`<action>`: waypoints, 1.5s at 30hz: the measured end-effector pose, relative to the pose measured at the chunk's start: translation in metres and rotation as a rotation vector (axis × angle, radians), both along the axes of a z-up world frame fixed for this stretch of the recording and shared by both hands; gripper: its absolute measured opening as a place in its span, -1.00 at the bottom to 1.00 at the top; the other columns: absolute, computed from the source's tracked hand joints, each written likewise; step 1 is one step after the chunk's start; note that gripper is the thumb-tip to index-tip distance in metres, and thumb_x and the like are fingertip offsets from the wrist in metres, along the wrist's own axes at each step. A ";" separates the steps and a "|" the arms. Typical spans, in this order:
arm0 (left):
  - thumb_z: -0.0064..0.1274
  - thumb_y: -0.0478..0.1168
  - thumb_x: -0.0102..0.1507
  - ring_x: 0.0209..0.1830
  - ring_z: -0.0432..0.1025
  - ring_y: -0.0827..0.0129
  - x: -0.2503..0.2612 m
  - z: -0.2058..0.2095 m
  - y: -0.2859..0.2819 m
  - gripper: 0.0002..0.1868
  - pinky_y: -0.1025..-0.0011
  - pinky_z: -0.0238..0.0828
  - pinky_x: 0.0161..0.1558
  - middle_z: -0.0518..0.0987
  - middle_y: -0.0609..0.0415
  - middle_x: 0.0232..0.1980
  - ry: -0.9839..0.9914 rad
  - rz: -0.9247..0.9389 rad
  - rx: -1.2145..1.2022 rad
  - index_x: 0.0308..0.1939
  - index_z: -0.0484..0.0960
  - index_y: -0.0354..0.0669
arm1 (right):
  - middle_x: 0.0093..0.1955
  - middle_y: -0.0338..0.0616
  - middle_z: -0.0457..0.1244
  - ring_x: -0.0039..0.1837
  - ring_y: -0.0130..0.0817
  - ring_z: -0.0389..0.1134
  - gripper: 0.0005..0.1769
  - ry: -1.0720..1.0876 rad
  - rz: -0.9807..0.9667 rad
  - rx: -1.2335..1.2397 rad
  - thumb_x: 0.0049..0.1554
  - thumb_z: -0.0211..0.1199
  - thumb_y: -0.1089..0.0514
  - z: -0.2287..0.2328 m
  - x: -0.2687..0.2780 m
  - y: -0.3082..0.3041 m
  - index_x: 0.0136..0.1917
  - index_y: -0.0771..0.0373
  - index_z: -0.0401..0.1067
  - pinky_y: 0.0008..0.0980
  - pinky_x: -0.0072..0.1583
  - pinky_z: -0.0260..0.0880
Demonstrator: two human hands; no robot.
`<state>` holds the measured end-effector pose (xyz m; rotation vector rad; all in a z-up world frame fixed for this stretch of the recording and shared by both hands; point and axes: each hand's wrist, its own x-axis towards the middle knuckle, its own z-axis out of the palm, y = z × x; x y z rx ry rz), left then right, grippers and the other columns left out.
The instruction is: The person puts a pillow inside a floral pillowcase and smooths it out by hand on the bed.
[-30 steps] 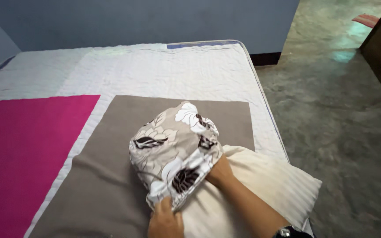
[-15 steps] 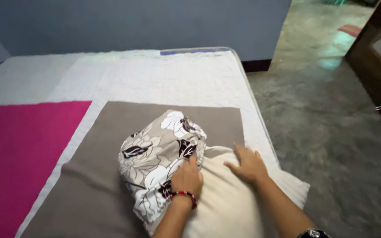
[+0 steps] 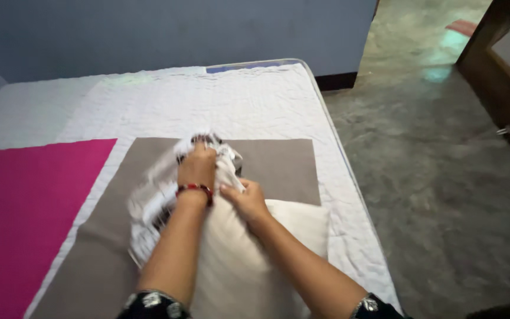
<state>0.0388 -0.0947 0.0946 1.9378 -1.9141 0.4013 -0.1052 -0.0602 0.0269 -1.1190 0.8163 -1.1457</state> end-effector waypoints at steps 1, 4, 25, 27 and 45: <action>0.01 -0.33 0.26 -0.09 0.57 0.00 0.003 0.015 0.000 -0.87 0.12 0.53 -0.08 0.57 -0.08 -0.01 0.038 -0.068 -0.032 -0.24 0.68 -0.08 | -0.15 -0.17 0.43 -0.18 -0.47 0.39 -0.66 -0.142 -0.001 -0.003 0.10 0.39 0.05 0.001 0.011 -0.003 0.01 0.37 0.58 -0.40 -0.13 0.42; 0.07 -0.34 0.16 -0.10 0.56 0.00 0.010 0.024 0.005 -0.85 0.11 0.50 -0.05 0.59 -0.04 -0.05 0.201 -0.221 -0.087 -0.26 0.70 -0.03 | -0.01 -0.16 0.44 -0.04 -0.46 0.44 -0.58 -0.270 -0.117 0.164 0.04 0.37 0.03 -0.033 0.041 0.004 0.13 0.26 0.51 -0.43 0.01 0.45; -0.07 -0.31 0.29 -0.16 0.56 0.06 -0.002 -0.069 0.052 -0.84 0.15 0.53 -0.18 0.54 0.01 -0.07 -0.016 -0.039 -0.081 -0.07 0.48 0.01 | 0.03 0.05 0.43 0.07 0.02 0.44 -0.51 0.935 0.220 -0.224 0.01 0.29 0.06 -0.014 -0.049 -0.010 0.24 0.06 0.51 -0.09 0.09 0.41; -0.08 -0.32 0.28 -0.12 0.54 0.00 -0.010 -0.094 0.053 -0.65 0.08 0.49 -0.10 0.54 -0.04 -0.07 0.141 0.001 0.051 0.12 0.47 0.11 | 0.12 0.05 0.37 0.15 0.03 0.39 -0.33 1.154 0.013 -0.247 0.05 0.26 -0.07 -0.008 -0.044 0.017 0.44 -0.06 0.34 -0.08 0.16 0.36; 0.08 -0.40 0.19 0.21 0.38 -0.15 -0.040 -0.208 0.045 -0.29 0.04 0.33 0.21 0.40 -0.19 0.20 0.522 -0.118 0.476 0.36 0.32 0.31 | 0.71 0.08 -0.28 0.71 0.14 -0.44 0.19 1.362 0.265 -0.286 -0.14 0.10 -0.73 -0.055 -0.067 0.084 0.61 -0.20 0.06 0.47 0.50 -0.47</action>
